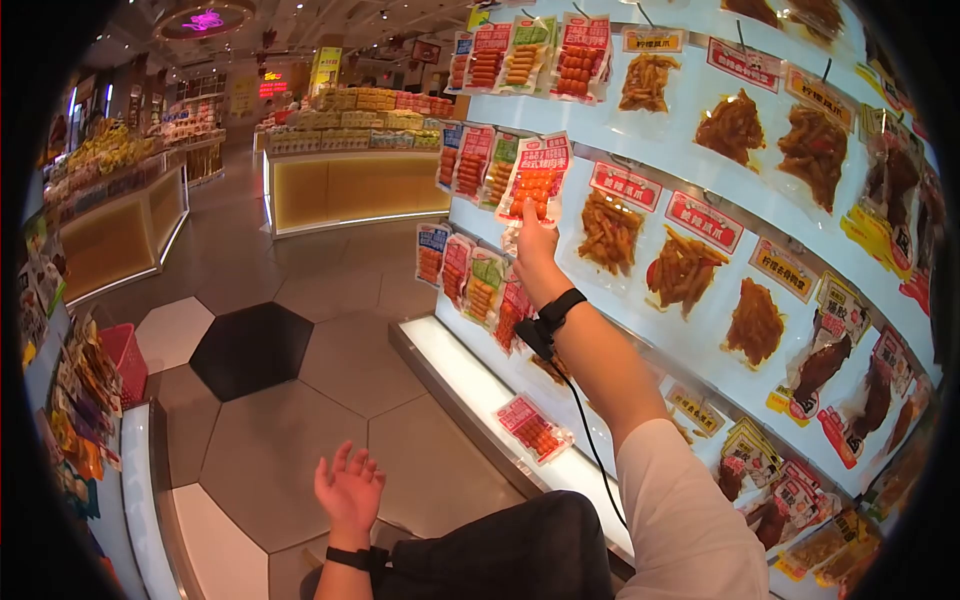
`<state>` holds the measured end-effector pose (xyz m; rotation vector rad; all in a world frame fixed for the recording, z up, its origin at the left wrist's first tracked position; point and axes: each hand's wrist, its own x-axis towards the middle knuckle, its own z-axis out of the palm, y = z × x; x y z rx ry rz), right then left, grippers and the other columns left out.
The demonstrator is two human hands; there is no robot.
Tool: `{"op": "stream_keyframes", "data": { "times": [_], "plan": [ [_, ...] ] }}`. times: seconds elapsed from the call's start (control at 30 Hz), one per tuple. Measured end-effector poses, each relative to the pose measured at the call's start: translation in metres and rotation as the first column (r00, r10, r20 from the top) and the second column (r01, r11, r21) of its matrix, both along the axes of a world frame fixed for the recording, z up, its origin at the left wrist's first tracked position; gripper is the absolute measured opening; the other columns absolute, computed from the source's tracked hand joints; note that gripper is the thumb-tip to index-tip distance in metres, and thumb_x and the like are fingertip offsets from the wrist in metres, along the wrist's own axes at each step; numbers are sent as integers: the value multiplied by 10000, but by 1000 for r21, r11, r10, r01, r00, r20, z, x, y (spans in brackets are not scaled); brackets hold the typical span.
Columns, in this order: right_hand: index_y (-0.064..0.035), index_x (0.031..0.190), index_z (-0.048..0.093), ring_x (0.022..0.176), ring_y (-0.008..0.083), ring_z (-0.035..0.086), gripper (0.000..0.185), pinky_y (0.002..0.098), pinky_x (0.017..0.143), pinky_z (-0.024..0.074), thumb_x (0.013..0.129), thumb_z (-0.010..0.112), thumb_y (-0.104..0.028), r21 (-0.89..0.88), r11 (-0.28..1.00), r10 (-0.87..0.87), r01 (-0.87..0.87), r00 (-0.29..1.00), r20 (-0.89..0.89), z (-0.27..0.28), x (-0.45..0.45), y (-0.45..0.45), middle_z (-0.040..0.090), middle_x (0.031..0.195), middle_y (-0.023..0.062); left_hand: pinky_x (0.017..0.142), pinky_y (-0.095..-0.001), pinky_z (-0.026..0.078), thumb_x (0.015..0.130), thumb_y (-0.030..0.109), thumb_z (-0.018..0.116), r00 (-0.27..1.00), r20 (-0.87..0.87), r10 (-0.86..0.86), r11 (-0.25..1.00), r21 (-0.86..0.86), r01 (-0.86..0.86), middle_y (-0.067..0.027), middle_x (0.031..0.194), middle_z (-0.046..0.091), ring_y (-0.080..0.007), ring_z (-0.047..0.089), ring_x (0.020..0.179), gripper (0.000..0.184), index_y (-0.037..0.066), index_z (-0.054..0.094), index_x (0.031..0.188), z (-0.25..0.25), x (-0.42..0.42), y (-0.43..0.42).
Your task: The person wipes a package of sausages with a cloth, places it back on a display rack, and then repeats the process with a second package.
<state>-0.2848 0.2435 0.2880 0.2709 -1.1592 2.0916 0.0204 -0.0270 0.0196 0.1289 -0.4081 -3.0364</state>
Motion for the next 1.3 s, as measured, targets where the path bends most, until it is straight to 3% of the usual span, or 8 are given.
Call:
{"op": "stream_keyframes", "data": {
  "times": [0.13, 0.4, 0.73, 0.9, 1.0, 1.13, 1.23, 1.3],
  "plan": [
    [-19, 1242, 564, 953, 179, 657, 370, 326, 781, 532, 943, 681, -204, 58, 987, -152, 149, 987, 53, -5, -16, 6, 660, 1153, 78, 769, -386, 496, 942, 485, 526, 1000, -9, -8, 1000, 0, 8, -76, 1028, 655, -225, 611, 886, 451, 113, 594, 1188, -4, -2, 0],
    [-9, 1226, 576, 947, 191, 663, 331, 345, 777, 544, 937, 674, -139, -43, 992, -115, 119, 988, 103, 5, -3, 21, 671, 1136, 91, 767, -386, 492, 944, 482, 516, 1000, -2, 4, 1000, -7, -4, -91, 1033, 647, -234, 606, 889, 463, 99, 580, 1196, 0, 0, 0],
    [-28, 1225, 584, 916, 217, 665, 408, 372, 732, 536, 925, 693, -282, -115, 973, -173, 202, 960, 219, 18, -25, 33, 676, 1115, 92, 751, -369, 483, 941, 483, 525, 1000, 26, 5, 1000, -31, -4, -76, 1012, 649, -218, 596, 876, 449, 108, 596, 1177, 0, -1, 3],
    [-29, 1243, 568, 850, 242, 676, 467, 400, 695, 547, 914, 703, -332, -169, 975, -81, 144, 940, 331, 15, -52, 47, 681, 1073, 95, 749, -372, 490, 942, 481, 525, 1000, 25, 6, 1000, -29, -5, -73, 1009, 655, -223, 606, 870, 439, 115, 598, 1172, -1, -2, 3],
    [-156, 1146, 591, 720, 222, 659, 353, 392, 597, 513, 930, 678, -421, -230, 971, 142, -61, 923, 357, 4, -73, 61, 684, 958, 44, 748, -375, 495, 942, 483, 522, 1000, 18, 5, 1000, -28, -4, -71, 1006, 659, -224, 613, 866, 436, 117, 599, 1168, -2, -2, 3],
    [-176, 1012, 567, 618, 177, 601, 446, 325, 534, 447, 923, 579, -613, -177, 965, 260, -195, 811, 524, -10, -74, 68, 634, 772, 13, 748, -379, 497, 944, 485, 519, 1000, 24, 2, 1000, -13, -2, -71, 1006, 660, -223, 614, 865, 437, 116, 601, 1164, -2, -3, 2],
    [-171, 1011, 575, 625, 174, 597, 480, 327, 529, 441, 925, 547, -642, -178, 976, 210, -124, 750, 628, -15, -67, 73, 637, 765, 15, 746, -376, 495, 944, 486, 518, 1000, 22, 4, 1000, -10, -4, -71, 1006, 660, -224, 613, 864, 440, 114, 602, 1163, -1, -1, 1],
    [-129, 1054, 556, 636, 201, 597, 459, 352, 509, 433, 947, 563, -575, -239, 957, 282, -165, 727, 626, -21, -66, 76, 645, 808, 29, 747, -374, 494, 944, 486, 518, 1000, 15, 4, 1000, -13, -4, -68, 1004, 660, -224, 611, 868, 440, 115, 601, 1164, -1, -1, 1]
  ]
}}
